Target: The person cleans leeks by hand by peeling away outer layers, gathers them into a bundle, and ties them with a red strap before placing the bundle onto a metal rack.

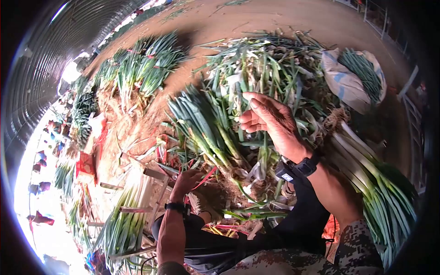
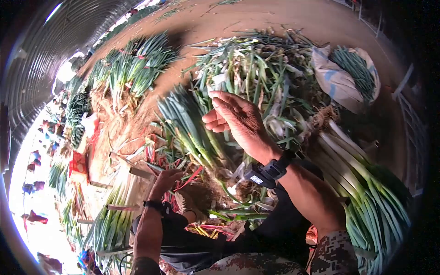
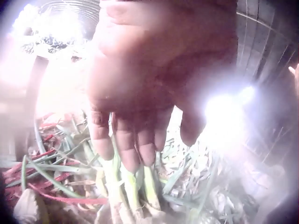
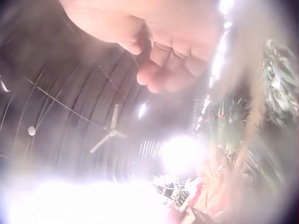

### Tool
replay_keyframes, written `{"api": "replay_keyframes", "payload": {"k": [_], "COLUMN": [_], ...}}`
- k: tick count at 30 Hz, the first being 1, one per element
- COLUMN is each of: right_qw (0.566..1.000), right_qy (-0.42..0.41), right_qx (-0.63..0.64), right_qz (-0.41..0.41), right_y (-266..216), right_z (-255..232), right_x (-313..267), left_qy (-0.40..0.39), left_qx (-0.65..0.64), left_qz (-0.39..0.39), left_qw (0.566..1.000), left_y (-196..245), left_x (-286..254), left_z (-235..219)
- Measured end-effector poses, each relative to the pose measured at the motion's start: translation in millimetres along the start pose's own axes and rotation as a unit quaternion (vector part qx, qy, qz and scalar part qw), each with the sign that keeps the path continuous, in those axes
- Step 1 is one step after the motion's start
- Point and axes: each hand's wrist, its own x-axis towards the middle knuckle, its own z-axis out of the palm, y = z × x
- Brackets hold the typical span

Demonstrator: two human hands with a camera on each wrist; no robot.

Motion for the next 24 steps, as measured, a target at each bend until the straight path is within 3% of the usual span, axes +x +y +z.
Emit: {"api": "replay_keyframes", "payload": {"k": [2,5,6,7,11,13,14,16,17,18,19,21,24], "right_qw": [1.0,0.994,0.989,0.991,0.993,0.991,0.988,0.986,0.986,0.985,0.985,0.984,0.983], "right_qy": [0.009,0.059,0.093,0.069,0.041,0.054,0.066,0.08,0.077,0.091,0.095,0.102,0.099], "right_qx": [-0.011,-0.002,-0.008,0.008,-0.001,-0.005,-0.021,-0.026,-0.041,-0.024,-0.022,-0.012,-0.007], "right_qz": [0.023,0.091,0.118,0.114,0.109,0.125,0.138,0.141,0.14,0.146,0.146,0.145,0.156], "right_y": [17.0,56.5,60.8,61.3,46.6,42.4,40.3,39.0,39.4,40.2,40.4,41.0,41.0], "right_z": [-0.6,-19.6,-19.9,-19.7,-18.3,-20.5,-20.2,-24.7,-28.4,-29.5,-30.7,-33.7,-37.2], "right_x": [10.9,15.6,17.5,16.0,23.0,24.3,25.0,24.6,25.7,26.1,26.7,28.7,31.5], "left_qy": [0.005,0.027,0.024,0.003,-0.021,-0.014,0.004,0.089,0.09,0.04,0.067,0.098,0.082], "left_qx": [-0.03,-0.067,-0.066,-0.067,-0.182,-0.235,-0.241,-0.123,-0.069,-0.042,-0.027,0.032,0.032], "left_qz": [-0.072,-0.058,-0.056,-0.079,-0.063,-0.038,-0.049,-0.05,-0.063,-0.102,-0.118,-0.12,-0.211], "left_qw": [0.997,0.996,0.996,0.995,0.981,0.971,0.969,0.987,0.992,0.993,0.99,0.987,0.974], "left_y": [-7.5,-51.5,-47.9,-43.8,-27.7,-64.9,-61.2,-38.2,-65.9,-70.8,-73.9,-77.8,-56.1], "left_x": [2.2,39.3,47.3,55.7,98.6,140.8,150.9,160.4,176.7,182.7,179.6,174.5,165.5], "left_z": [-0.7,27.3,37.4,51.6,128.7,183.7,199.6,218.5,242.9,252.4,266.5,286.3,284.1]}}
